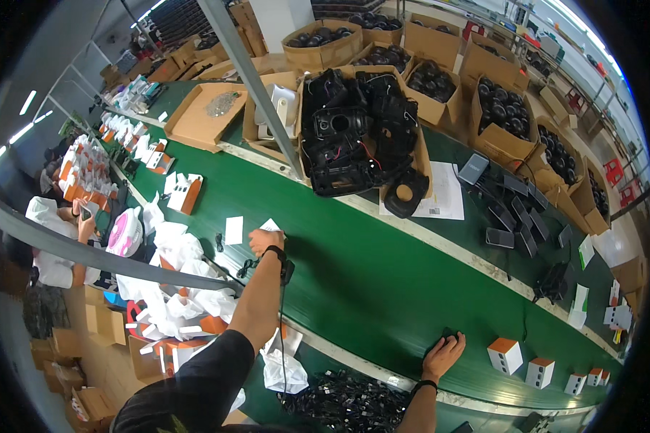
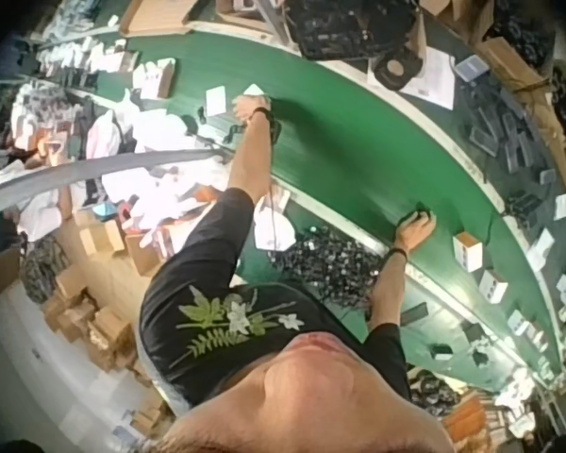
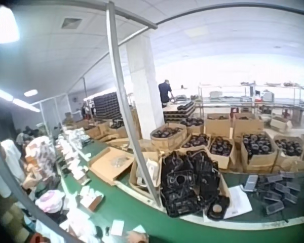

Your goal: Packing small electronic items or parts into cardboard boxes on an assembly line.

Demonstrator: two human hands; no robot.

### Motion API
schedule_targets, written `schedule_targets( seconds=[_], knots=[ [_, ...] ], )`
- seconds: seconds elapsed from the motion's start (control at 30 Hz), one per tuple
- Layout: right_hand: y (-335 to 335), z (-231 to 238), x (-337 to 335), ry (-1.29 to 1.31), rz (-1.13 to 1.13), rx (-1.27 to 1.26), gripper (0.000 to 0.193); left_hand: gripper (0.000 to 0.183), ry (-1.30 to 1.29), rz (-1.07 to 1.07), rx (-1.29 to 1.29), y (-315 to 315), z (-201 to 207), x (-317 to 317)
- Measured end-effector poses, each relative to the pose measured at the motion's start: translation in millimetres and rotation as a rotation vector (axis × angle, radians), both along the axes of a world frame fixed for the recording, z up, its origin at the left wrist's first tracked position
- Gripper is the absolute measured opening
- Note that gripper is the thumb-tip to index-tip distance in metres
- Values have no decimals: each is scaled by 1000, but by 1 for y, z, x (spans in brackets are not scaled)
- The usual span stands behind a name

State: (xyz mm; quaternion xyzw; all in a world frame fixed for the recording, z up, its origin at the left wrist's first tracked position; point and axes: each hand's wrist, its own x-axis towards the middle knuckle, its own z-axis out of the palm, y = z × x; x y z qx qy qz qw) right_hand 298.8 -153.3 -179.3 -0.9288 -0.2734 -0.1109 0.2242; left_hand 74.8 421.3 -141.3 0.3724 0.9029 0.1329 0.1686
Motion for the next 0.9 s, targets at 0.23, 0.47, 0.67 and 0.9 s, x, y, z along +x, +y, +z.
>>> schedule_targets(
  seconds=[0.23, 0.47, 0.67, 0.9],
  knots=[
    [-12, 3, 8, 4, -10, 7, 12, 75, -104, -89, -68, -18, 4, -1],
    [-12, 2, 15, 58, -35, 50, 11, 62, -29, -270, 52, -19, -9, -23],
    [-34, 9, 25, 63, -70, 16, 11, 88, -182, -536, 215, 31, 5, -71],
    [-36, 1, 24, 85, -50, 90, 9, 109, 98, -503, -93, 61, -18, -155]
  ],
)
